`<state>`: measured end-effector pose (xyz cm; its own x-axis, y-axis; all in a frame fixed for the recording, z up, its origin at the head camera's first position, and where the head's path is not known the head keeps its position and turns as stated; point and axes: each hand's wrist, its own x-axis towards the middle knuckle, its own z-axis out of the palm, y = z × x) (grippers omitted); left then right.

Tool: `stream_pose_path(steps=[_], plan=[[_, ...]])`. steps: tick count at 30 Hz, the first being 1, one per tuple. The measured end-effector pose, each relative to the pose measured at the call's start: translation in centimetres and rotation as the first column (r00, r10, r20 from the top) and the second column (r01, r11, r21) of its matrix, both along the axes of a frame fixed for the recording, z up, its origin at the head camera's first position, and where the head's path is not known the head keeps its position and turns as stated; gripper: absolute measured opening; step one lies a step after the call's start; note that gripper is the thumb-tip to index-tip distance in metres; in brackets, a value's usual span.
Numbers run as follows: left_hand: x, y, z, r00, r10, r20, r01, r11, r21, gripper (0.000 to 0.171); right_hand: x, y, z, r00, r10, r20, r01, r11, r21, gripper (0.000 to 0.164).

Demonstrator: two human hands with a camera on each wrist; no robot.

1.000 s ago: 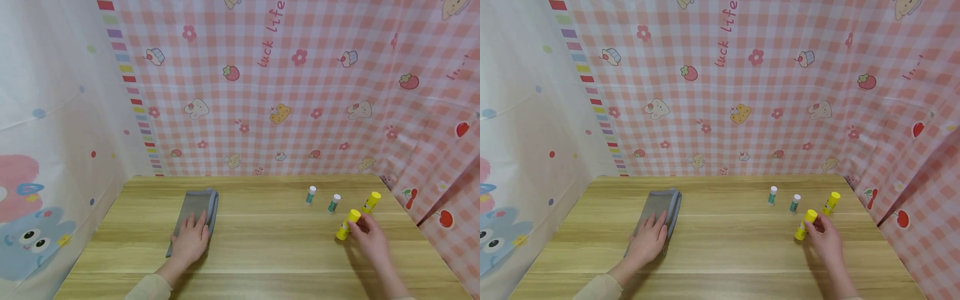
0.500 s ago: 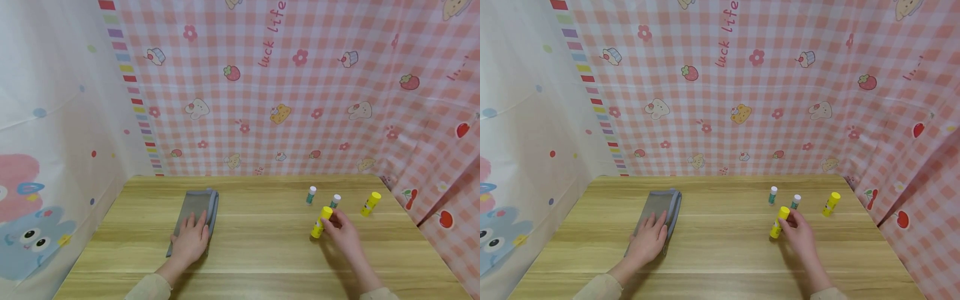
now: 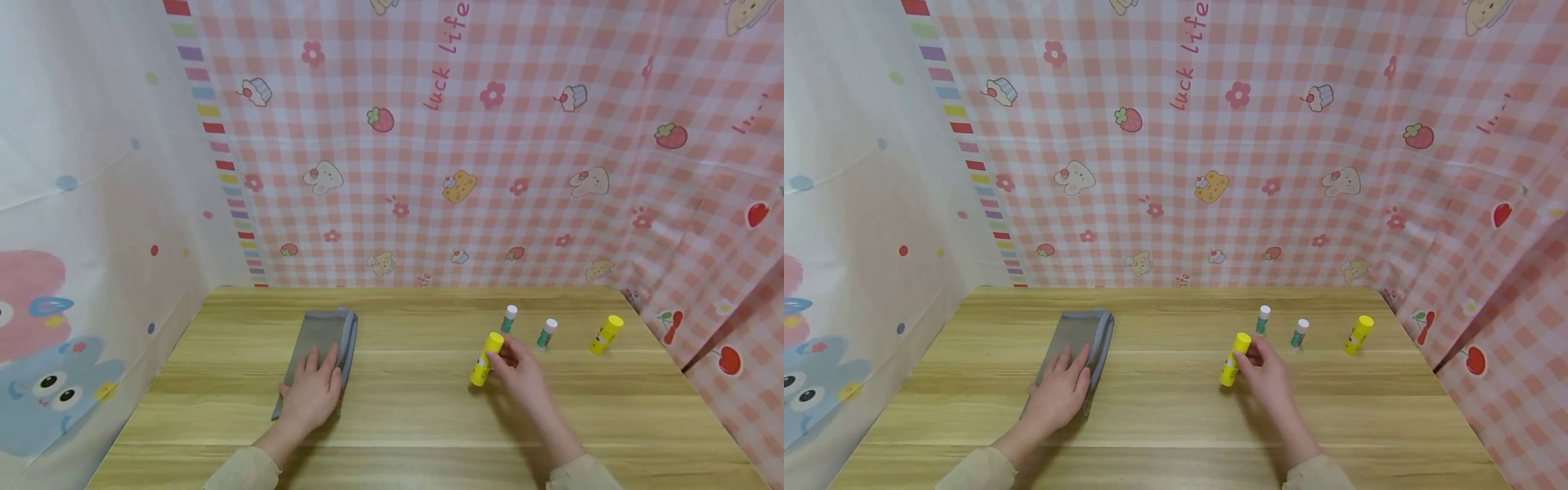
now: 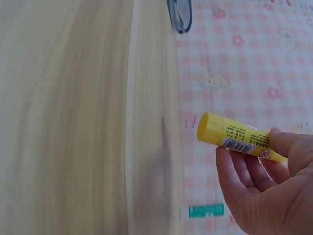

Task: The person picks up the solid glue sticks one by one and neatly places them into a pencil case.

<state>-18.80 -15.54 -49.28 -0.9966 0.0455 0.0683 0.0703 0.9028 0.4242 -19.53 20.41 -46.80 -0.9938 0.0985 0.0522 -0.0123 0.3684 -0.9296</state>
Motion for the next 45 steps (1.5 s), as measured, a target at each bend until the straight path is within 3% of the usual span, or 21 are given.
stream_pose_path(steps=[23, 45], plan=[[0.1, 0.0, -0.2, 1.0, -0.015, -0.019, 0.015, 1.0, 0.012, 0.05, -1.6, -7.8, -1.2, 0.996, 0.091, 0.008, -0.089, 0.989, -0.121, 0.034], [0.2, 0.0, 0.3, 1.0, -0.012, -0.006, 0.012, 0.999, 0.03, 0.051, -3.3, -13.3, -1.1, 0.984, 0.179, -0.003, -0.176, 0.961, -0.213, 0.033]])
